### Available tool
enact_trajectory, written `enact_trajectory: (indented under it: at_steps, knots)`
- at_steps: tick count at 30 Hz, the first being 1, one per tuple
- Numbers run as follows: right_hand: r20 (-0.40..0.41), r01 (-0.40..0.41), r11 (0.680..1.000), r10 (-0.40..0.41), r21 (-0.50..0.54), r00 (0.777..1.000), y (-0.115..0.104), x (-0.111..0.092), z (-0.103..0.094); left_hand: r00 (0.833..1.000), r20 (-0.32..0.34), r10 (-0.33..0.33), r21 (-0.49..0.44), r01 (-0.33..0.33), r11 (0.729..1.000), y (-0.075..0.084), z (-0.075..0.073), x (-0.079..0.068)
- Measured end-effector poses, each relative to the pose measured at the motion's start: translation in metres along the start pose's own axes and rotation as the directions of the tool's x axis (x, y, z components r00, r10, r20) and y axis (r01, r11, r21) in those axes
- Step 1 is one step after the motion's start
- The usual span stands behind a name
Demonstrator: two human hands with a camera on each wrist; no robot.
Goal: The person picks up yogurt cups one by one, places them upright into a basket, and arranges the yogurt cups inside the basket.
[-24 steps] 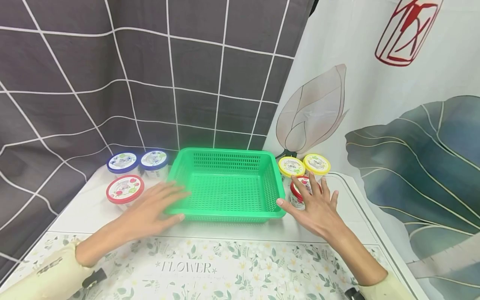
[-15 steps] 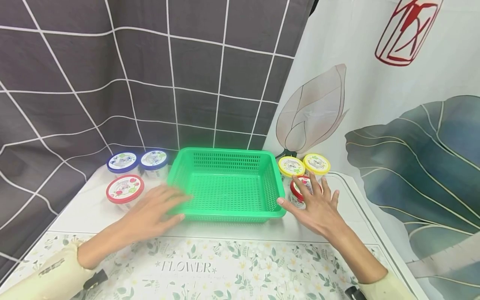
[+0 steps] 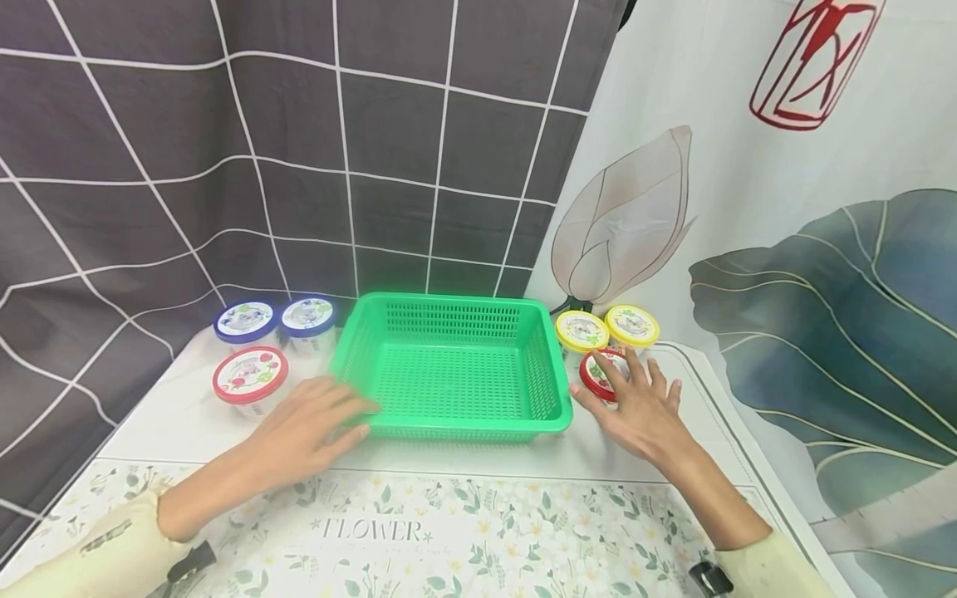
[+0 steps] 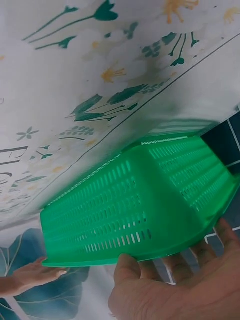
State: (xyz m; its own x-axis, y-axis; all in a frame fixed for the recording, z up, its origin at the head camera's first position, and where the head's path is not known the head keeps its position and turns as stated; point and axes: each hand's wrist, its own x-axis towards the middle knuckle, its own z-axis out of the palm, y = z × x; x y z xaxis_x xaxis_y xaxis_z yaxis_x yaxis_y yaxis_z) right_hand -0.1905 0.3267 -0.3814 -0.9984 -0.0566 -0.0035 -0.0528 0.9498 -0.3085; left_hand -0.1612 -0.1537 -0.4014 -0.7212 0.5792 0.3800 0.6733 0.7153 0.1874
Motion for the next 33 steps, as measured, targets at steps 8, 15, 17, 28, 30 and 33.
enact_trajectory:
  at_steps: [8, 15, 17, 28, 30, 33]
  knots:
    - [0.005, -0.018, 1.0, 0.019, -0.011, 1.0, 0.007, 0.008, 0.003, 1.0, -0.015, 0.004, 0.003, -0.004, 1.0, 0.001, 0.0, -0.001]
    - [0.005, -0.021, 1.0, 0.021, -0.01, 1.0, 0.012, 0.013, 0.006, 1.0, -0.02, 0.017, 0.01, -0.016, 1.0, 0.0, 0.002, 0.0]
    - [0.002, -0.023, 1.0, 0.023, -0.015, 1.0, 0.013, 0.014, 0.007, 1.0, -0.018, 0.016, 0.011, -0.015, 1.0, 0.0, 0.002, 0.0]
    - [-0.027, -0.008, 1.0, 0.008, -0.003, 1.0, 0.02, 0.024, 0.013, 1.0, -0.012, 0.022, 0.012, -0.021, 1.0, 0.003, 0.0, 0.0]
    - [-0.031, -0.006, 1.0, 0.006, 0.008, 1.0, 0.021, 0.025, 0.013, 1.0, -0.011, 0.022, 0.014, -0.022, 1.0, 0.003, -0.001, 0.0]
    - [-0.03, -0.002, 1.0, 0.003, 0.031, 1.0, 0.023, 0.028, 0.013, 1.0, -0.007, 0.024, 0.018, -0.023, 1.0, 0.003, -0.001, 0.001]
